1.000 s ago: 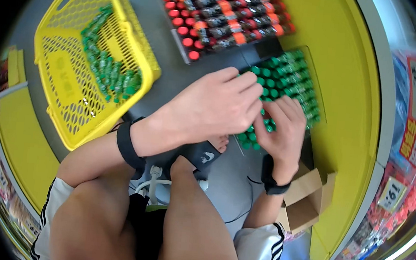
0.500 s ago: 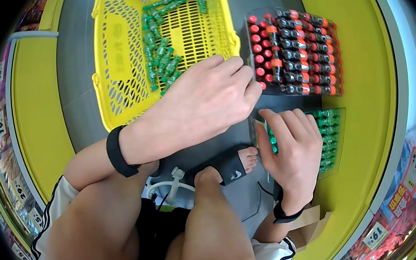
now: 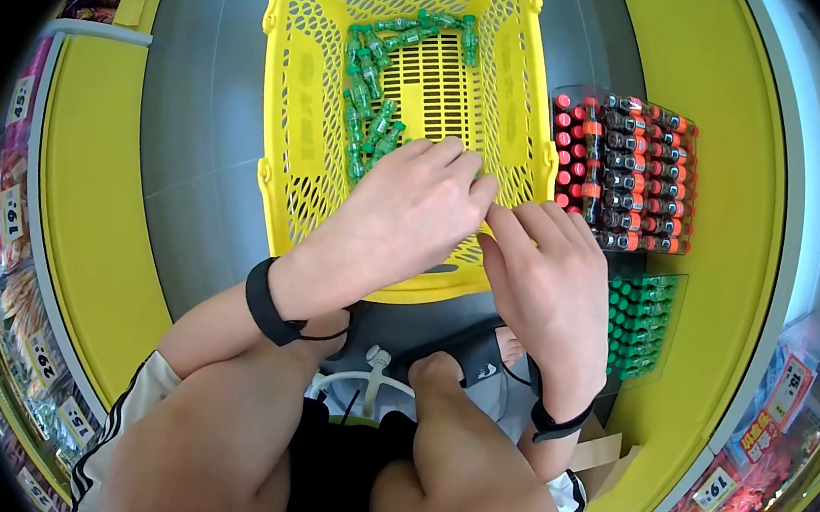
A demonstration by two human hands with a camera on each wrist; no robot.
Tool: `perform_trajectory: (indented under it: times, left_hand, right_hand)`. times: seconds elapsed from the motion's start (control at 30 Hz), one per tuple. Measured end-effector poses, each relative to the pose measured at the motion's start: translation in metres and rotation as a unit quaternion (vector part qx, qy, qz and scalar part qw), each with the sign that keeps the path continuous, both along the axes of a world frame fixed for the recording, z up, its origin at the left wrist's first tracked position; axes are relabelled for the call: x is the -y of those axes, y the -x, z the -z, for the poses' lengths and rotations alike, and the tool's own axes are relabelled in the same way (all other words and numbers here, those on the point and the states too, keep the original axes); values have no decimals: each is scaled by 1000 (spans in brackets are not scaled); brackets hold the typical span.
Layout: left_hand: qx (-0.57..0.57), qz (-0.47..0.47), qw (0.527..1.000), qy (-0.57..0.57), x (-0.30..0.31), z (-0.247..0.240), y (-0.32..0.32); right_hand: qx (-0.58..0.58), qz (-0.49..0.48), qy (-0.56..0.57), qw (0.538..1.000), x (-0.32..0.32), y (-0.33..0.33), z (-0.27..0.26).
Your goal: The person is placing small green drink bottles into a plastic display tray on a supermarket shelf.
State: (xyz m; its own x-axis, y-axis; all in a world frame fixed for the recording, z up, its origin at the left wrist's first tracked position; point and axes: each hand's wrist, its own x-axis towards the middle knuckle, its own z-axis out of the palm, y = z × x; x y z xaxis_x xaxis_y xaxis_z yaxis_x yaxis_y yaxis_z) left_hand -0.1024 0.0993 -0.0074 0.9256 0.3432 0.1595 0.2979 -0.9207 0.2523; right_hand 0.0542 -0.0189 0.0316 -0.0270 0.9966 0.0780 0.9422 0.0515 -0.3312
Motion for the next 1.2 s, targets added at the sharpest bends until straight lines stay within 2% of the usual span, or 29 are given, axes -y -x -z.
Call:
perform_trajectory:
  times: [0.17,0.33,0.47,0.6,0.67,0.77,0.83,0.87,0.93,0.97,1.0,1.07,1.1,1.13,1.2]
  left_hand:
    - [27,-44,997,51,-19,21,12]
    - [20,-65,996,51,-38,25,18]
    - [-21,-86,995,49,-53,32,11]
    - [-64,-132,987,63,-72,60,6]
    - [-127,-213,965,82,-83,77,4]
    - [-200,-235,947,92,-102,111,6]
    - [-275,-240,924,116,-111,129,1]
    - [-275,-241,923,117,-119,138,-4]
    - [-384,-269,855,222,-137,155,-14]
    - [-399,-282,838,243,-142,164,-13]
    - [-400,-284,837,241,-146,178,-14]
    - [-426,-378,797,202,-149,199,-15]
    - [-432,-340,805,222,-150,176,-10]
    - [-433,-341,804,222,-149,178,-7]
    - [-393,-289,842,232,-148,178,1]
  right_hand:
    - [38,-25,23,999,-25,9,-4]
    - [50,-53,23,997,-45,10,-11]
    - [83,-67,54,993,-71,3,-3]
    - [85,-85,18,993,-111,1,16]
    - [78,-101,-16,992,-132,-3,39]
    - [51,-103,39,993,-161,-3,72]
    - [65,-127,163,976,-181,-3,92]
    - [64,-128,163,976,-190,-3,100]
    - [65,-127,264,954,-206,-2,114]
    - [63,-129,263,954,-213,-2,120]
    - [64,-121,288,948,-219,-3,125]
    - [63,-115,314,940,-230,-4,140]
    - [46,-103,331,937,-237,-6,152]
    - [29,-92,348,933,-242,-7,159]
    - [39,-89,366,925,-244,-5,164]
